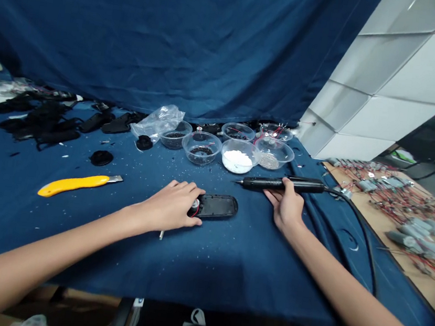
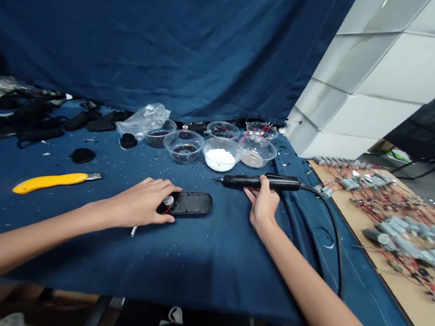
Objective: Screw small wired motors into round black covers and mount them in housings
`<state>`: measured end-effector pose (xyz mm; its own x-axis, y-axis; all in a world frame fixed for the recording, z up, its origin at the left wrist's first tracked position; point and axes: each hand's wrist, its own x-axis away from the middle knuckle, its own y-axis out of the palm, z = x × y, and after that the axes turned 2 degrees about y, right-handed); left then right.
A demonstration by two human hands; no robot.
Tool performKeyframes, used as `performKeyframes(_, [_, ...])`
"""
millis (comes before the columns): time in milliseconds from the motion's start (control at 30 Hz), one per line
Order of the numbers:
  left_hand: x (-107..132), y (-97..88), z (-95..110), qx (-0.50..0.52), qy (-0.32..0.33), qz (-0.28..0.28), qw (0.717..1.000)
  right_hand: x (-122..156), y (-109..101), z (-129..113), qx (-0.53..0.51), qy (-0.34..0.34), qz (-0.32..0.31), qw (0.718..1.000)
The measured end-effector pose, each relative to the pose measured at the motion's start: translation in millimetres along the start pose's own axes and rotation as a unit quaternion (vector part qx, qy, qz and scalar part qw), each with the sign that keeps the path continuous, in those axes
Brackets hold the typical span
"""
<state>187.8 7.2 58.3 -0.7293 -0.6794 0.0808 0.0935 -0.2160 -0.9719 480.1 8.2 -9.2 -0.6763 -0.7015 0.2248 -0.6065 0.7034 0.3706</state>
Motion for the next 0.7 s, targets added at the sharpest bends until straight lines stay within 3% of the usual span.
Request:
performKeyframes(167, [-1, 12.2, -3, 0.064, 0.011, 0.019, 0.998, 2, 4, -6, -0.064, -0.123, 0.066, 0.988])
performKeyframes(333, [1, 17.2, -8, 0.138, 0.029, 0.032, 0.989, 18, 23, -48, -0.157, -0.195, 0.086, 0.964])
performKeyframes(433, [1, 20.1, -8, 0.168, 0.03, 0.035, 0.985, 37, 42, -71, -0.217, -0.193, 0.037, 0.956])
performKeyframes(567, [3, 22.3, -3, 0.179, 0.028, 0.024, 0.983, 59, 56, -79, -0.248, -0.125, -0.004, 0.961])
performKeyframes(633, [2, 14.3, -6, 0.176, 0.035, 0.025, 0.983, 63, 56, -76, -0.249, -0.097, 0.003, 0.964])
performKeyframes(700, [-7, -4.2, -22, 0.18, 0.027, 0.064, 0.981, 64, 52, -71, -0.245, -0.082, 0.008, 0.966])
